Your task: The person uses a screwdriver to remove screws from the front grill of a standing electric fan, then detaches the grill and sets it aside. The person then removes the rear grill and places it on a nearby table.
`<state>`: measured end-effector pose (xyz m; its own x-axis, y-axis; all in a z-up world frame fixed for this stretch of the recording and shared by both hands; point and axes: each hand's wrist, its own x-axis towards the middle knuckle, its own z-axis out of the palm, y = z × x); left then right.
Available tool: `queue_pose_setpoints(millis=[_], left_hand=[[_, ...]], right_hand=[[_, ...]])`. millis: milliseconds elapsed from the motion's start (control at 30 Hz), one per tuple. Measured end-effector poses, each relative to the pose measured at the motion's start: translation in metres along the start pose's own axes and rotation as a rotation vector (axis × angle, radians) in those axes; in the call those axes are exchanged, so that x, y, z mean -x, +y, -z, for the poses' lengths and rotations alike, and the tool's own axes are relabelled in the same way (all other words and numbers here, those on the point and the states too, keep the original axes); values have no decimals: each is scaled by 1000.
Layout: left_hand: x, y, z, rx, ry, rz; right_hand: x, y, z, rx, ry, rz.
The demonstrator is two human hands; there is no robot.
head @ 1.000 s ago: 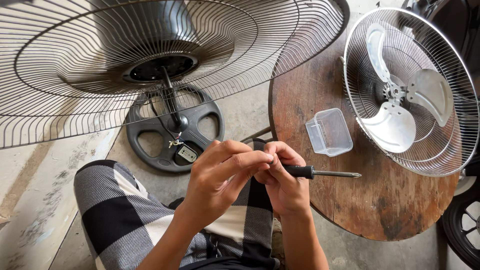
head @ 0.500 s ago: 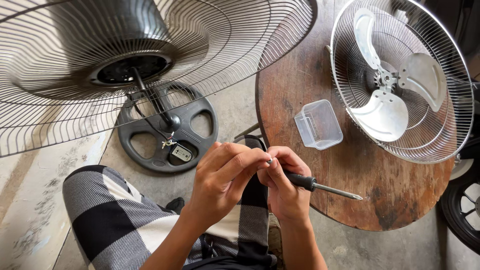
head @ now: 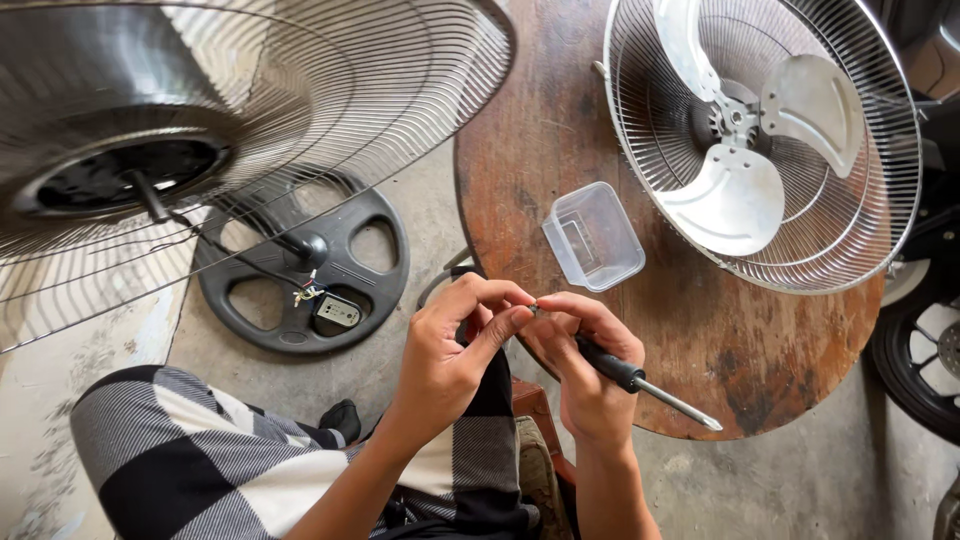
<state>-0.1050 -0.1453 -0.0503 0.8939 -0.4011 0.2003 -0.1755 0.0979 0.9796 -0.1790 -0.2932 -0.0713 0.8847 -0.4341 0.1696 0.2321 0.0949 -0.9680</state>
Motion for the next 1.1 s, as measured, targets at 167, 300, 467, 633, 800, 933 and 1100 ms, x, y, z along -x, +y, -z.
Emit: queue_pose_setpoints(millis=[167,300,467,633,800,933,1100], left_hand=[[-13,-11,-19,80,-74,51],[-24,-19,-37,129,-137,98],[-36,-28,-52,109,-148,81],[-49,-28,-55,-30,-115,64],[-59,-32,-54,-122,-93,88],[-63,-36,-55,-151,-102,109],[-66,-43,-55,-190,-103,102]], right_hand=[[-5,-11,22,342,64,-14],[-13,-17,36,417,68,42],[-20,-15,48,538,122,86],[-34,-11,54,697,146,120],[-49,-9,60,849,139,133],[-62,-10,63,944,47,185],[-73,-10,64,1015,21,159]])
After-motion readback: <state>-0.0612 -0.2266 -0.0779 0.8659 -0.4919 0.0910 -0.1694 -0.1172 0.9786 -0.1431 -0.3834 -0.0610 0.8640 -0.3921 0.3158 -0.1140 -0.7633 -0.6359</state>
